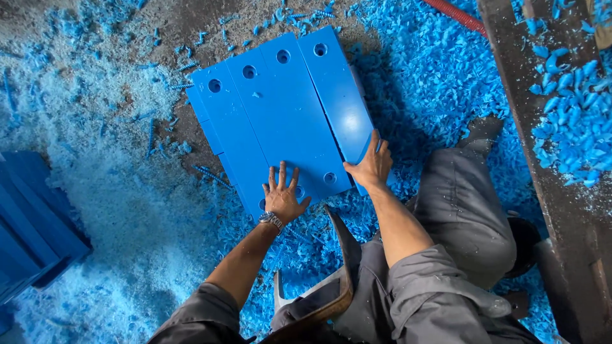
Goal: Drilling holes into rectangular blue plastic components using a vertical drilling machine.
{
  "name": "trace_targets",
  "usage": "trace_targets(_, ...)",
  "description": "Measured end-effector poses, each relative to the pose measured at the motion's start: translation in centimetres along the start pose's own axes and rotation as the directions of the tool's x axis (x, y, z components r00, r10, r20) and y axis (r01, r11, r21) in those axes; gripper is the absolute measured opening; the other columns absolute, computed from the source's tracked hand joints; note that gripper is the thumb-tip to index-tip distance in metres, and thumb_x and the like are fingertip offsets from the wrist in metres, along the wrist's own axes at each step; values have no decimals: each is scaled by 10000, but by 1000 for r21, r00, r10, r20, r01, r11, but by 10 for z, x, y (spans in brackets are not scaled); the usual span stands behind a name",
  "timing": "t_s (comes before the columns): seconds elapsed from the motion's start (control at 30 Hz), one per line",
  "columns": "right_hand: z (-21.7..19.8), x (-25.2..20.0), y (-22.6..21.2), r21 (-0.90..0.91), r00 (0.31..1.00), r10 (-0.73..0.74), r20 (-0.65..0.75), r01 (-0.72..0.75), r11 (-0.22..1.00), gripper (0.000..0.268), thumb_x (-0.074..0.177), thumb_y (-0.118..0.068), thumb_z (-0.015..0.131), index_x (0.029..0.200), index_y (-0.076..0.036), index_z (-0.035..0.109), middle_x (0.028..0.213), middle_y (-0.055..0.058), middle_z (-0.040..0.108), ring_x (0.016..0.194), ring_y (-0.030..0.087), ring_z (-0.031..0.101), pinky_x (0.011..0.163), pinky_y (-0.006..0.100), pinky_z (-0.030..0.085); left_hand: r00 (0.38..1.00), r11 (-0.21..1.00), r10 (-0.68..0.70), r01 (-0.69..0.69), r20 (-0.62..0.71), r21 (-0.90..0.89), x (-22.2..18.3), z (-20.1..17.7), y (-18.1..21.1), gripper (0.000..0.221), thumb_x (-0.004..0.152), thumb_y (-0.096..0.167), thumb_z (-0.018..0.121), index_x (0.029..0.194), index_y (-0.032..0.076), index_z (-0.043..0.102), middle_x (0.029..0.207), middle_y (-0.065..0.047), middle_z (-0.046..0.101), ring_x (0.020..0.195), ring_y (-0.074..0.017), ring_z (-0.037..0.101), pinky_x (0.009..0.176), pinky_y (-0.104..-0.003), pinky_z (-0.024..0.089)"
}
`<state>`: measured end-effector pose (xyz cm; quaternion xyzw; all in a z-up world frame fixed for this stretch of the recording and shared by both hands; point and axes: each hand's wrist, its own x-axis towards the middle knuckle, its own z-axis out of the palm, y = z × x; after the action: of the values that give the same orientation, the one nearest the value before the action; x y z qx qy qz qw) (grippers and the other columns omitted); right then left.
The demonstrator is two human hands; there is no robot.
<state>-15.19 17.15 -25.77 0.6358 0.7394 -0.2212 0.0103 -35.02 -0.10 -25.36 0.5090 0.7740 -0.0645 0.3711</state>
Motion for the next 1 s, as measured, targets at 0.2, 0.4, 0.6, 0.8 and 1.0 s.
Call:
trace_targets(0.2, 17, 6, 3, 20, 1000, 8, 22, -9, 1000, 1296, 569, -391, 988, 1553, -100, 195, 1384, 306, 429, 1244, 494, 481, 1002, 587, 435, 1000, 999, 7, -7, 10, 34, 1, 0, 0, 1062, 771, 663, 715, 1627, 282, 216, 1706, -147, -70, 1543, -496, -28, 1118, -772, 216)
trace_targets(0.4, 58, 25, 49, 47, 989, -71, 128, 66, 997, 1152, 689, -388, 903, 1587, -69, 257, 1541, 268, 372, 1418, 448, 396, 1145, 508, 377, 999, 998, 31, -32, 16, 58, -5, -2, -1, 1098, 758, 639, 742, 1635, 280, 187, 1704, -162, -76, 1536, -501, -30, 1117, -766, 220)
trace_targets(0.6, 51, 37, 74, 251, 941, -98, 322, 15, 968, 1040, 746, -451, 868, 1546, -29, 355, 1610, 230, 281, 1499, 389, 286, 1195, 449, 302, 999, 998, 39, -41, 31, 51, -4, -6, -4, 1092, 754, 632, 753, 1632, 316, 186, 1710, -143, -79, 1549, -479, -38, 1137, -741, 226)
trace_targets(0.8, -10, 14, 14, 326, 938, -196, 284, 98, 940, 751, 833, -445, 803, 1388, 2, 567, 1409, 224, 569, 1320, 344, 552, 1084, 426, 458, 996, 996, 88, -89, 32, 24, -16, -2, -11, 1004, 755, 629, 760, 1592, 336, 289, 1704, -129, -18, 1557, -416, 39, 1192, -659, 200)
trace_targets(1.0, -191, -124, -60, 571, 905, -425, 20, 339, 748, 450, 919, -326, 733, 1275, -58, 668, 1283, 123, 692, 1195, 260, 687, 978, 387, 546, 946, 949, 268, -291, -183, -118, 3, 2, 8, 675, 811, 580, 756, 1310, 135, 662, 1409, -193, 536, 1315, -395, 504, 1111, -485, 416)
